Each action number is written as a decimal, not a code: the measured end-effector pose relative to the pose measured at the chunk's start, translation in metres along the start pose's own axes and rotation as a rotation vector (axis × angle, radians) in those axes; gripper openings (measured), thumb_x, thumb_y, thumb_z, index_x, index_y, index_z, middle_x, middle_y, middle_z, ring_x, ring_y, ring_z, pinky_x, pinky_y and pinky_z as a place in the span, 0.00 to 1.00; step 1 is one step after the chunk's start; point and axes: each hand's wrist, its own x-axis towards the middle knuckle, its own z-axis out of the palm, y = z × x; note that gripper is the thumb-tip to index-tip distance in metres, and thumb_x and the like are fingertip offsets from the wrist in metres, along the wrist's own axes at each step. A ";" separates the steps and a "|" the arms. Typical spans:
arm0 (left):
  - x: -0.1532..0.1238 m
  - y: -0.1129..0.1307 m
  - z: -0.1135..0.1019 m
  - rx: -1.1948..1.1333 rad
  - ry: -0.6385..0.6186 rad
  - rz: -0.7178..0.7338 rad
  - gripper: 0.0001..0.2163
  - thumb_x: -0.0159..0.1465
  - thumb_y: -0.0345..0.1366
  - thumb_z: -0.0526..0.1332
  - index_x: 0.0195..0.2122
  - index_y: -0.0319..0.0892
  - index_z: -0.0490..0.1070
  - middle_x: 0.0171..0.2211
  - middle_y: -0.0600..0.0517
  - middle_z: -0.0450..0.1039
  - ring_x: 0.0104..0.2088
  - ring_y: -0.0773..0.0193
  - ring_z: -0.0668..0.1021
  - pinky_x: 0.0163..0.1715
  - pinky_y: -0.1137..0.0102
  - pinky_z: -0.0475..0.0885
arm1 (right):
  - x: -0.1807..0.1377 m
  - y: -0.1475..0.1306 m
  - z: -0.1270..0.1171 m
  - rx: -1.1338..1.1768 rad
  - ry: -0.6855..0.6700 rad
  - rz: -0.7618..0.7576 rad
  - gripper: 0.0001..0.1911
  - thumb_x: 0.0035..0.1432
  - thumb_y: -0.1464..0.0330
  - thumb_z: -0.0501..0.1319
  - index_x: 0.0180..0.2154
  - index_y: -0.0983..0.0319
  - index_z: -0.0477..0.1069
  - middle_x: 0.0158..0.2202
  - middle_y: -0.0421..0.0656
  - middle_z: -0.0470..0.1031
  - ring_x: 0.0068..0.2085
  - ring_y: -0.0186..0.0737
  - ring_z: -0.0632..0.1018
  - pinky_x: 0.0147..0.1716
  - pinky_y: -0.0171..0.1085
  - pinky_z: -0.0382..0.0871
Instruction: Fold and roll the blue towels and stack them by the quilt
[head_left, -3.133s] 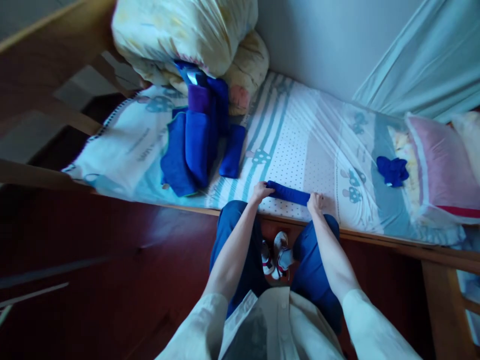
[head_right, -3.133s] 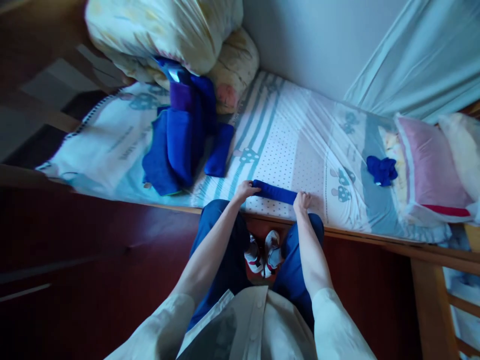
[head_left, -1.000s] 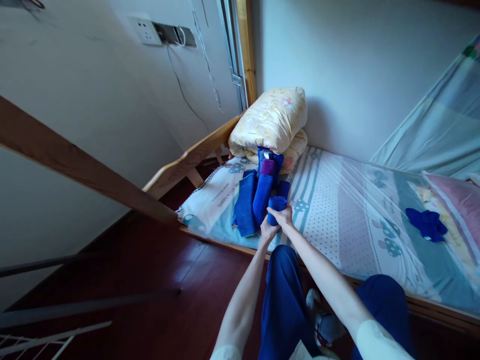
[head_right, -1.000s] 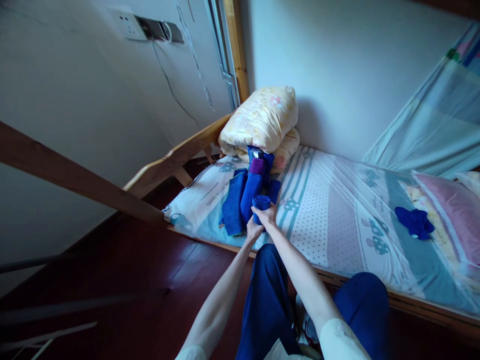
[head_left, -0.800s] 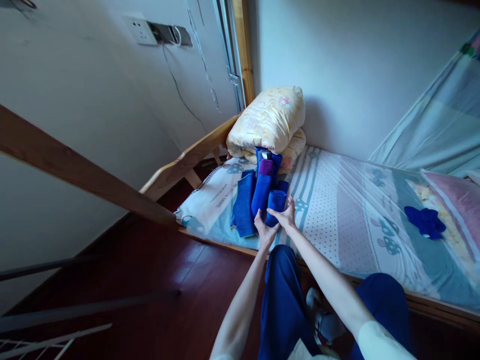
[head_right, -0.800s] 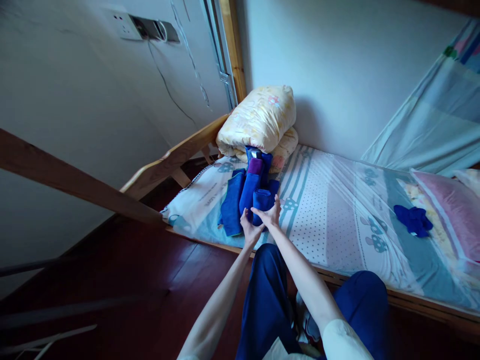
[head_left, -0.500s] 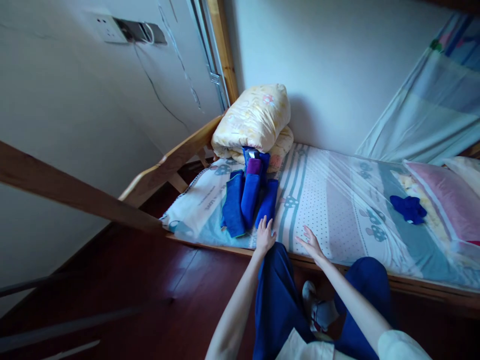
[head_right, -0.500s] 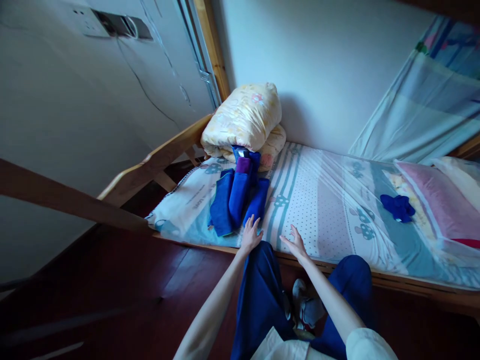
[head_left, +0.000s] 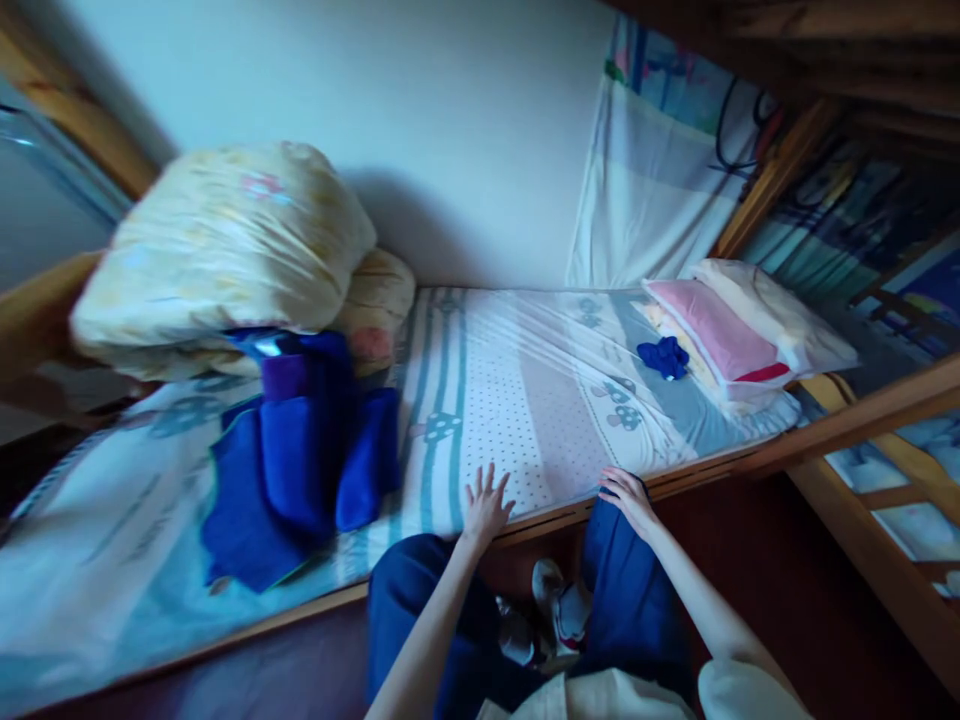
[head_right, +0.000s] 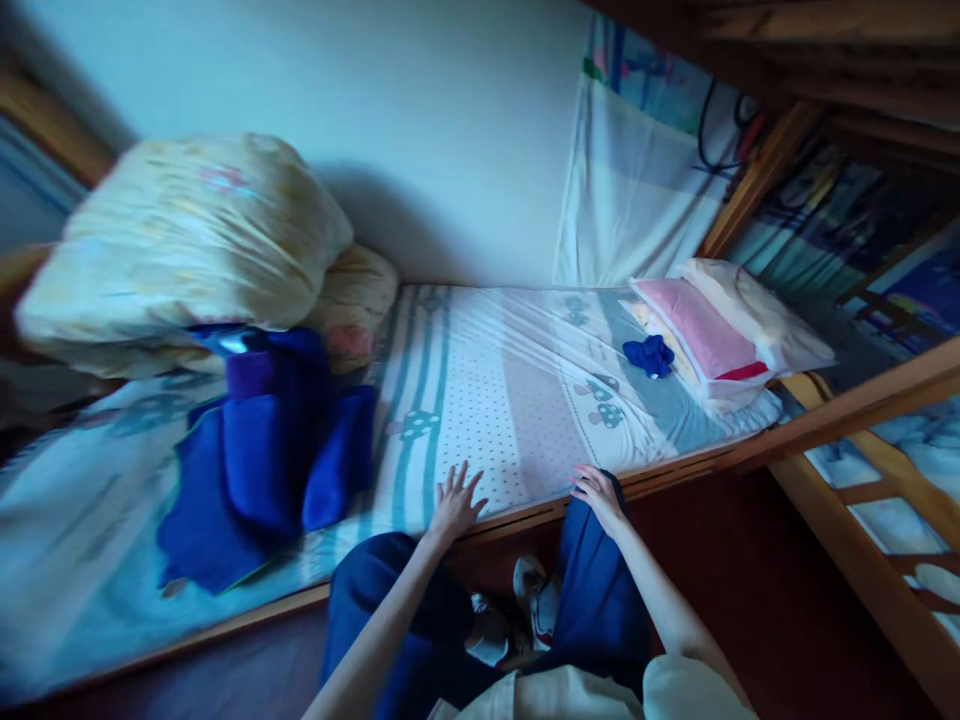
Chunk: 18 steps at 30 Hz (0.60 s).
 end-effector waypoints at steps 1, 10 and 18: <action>0.006 0.022 0.011 -0.008 -0.043 0.047 0.24 0.63 0.34 0.63 0.62 0.45 0.71 0.71 0.37 0.57 0.72 0.36 0.57 0.64 0.38 0.60 | 0.004 -0.001 -0.004 -0.006 0.006 -0.013 0.26 0.42 0.57 0.75 0.45 0.58 0.79 0.56 0.51 0.78 0.54 0.53 0.81 0.51 0.50 0.78; 0.063 0.137 0.091 -0.035 -0.117 0.076 0.13 0.69 0.32 0.53 0.46 0.41 0.78 0.51 0.40 0.75 0.53 0.50 0.75 0.52 0.56 0.71 | 0.099 -0.006 -0.099 -0.131 0.325 -0.136 0.29 0.43 0.57 0.70 0.49 0.57 0.78 0.58 0.52 0.77 0.58 0.55 0.78 0.57 0.51 0.73; 0.063 0.111 0.141 0.029 0.178 0.195 0.13 0.67 0.33 0.55 0.45 0.40 0.79 0.41 0.40 0.76 0.41 0.51 0.75 0.43 0.58 0.68 | 0.240 -0.019 -0.183 -0.471 0.486 -0.193 0.29 0.48 0.60 0.65 0.53 0.60 0.76 0.61 0.51 0.74 0.62 0.53 0.74 0.61 0.49 0.68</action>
